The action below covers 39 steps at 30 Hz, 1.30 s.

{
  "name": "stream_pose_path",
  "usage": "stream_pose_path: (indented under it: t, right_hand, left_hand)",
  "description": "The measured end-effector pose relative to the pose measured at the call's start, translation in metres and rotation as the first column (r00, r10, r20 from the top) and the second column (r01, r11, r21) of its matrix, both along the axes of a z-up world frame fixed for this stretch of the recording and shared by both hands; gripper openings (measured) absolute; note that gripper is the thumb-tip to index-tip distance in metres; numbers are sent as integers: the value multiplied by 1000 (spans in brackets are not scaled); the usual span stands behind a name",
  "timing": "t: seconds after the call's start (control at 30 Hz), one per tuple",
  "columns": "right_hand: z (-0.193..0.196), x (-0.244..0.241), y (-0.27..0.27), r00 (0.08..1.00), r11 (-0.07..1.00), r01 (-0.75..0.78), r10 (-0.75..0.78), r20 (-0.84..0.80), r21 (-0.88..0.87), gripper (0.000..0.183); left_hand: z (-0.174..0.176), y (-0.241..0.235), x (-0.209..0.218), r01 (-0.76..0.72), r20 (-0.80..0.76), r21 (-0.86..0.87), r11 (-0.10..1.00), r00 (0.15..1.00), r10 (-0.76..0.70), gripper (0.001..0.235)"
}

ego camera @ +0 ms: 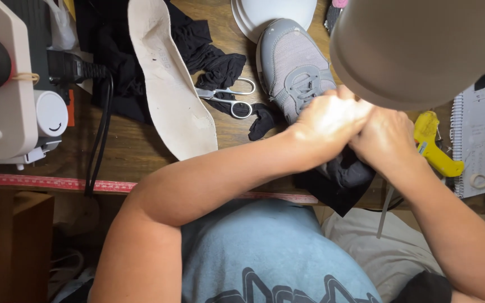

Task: The person uses a yellow hot glue gun to apply adhesive to the opening of a grey sneaker and attaches a black fabric piece. They press the fabric into place and continue applying glue to secure the material around the shoe's collar.

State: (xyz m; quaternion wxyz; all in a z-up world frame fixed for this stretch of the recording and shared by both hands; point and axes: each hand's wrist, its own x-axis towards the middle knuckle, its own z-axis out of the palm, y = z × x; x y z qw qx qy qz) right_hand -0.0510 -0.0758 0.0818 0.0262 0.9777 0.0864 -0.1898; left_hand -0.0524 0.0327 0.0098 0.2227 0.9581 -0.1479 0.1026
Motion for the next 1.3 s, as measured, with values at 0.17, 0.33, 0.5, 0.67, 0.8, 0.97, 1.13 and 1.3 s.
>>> stream_pose_path:
  t: [0.17, 0.33, 0.5, 0.67, 0.8, 0.97, 1.13, 1.3]
  right_hand:
    - [-10, 2, -2, 1000, 998, 3, -2, 12, -71, 41]
    - [-13, 6, 5, 997, 986, -56, 62, 35, -155, 42]
    - [-21, 8, -14, 997, 993, -4, 12, 74, -115, 36]
    - [-22, 8, -16, 998, 999, 14, -11, 62, -51, 28]
    - [-31, 12, -28, 997, 996, 66, -68, 27, 63, 28]
    - [-19, 11, -23, 992, 968, 118, -123, 8, 221, 19]
    - [-32, 17, -36, 989, 957, 141, -148, 9, 253, 19]
    - [-10, 13, -20, 976, 915, 214, -217, -31, 343, 19]
  left_hand:
    - [36, 65, -14, 126, -145, -356, 926, 972, -187, 46]
    - [24, 56, -18, 100, -105, -352, 930, 984, -146, 57]
    - [33, 57, -25, 123, 88, -414, 902, 992, -95, 18]
    - [18, 32, -16, 32, 533, -116, 993, 845, 35, 8]
    - [2, 34, -18, 39, 501, -8, 999, 865, -30, 6]
    - [19, 72, -31, 168, 243, -330, 929, 966, -88, 14]
    - [12, 65, -37, 164, 452, -290, 943, 892, -16, 9]
    - [7, 73, -24, 96, 253, -579, 810, 965, 66, 20]
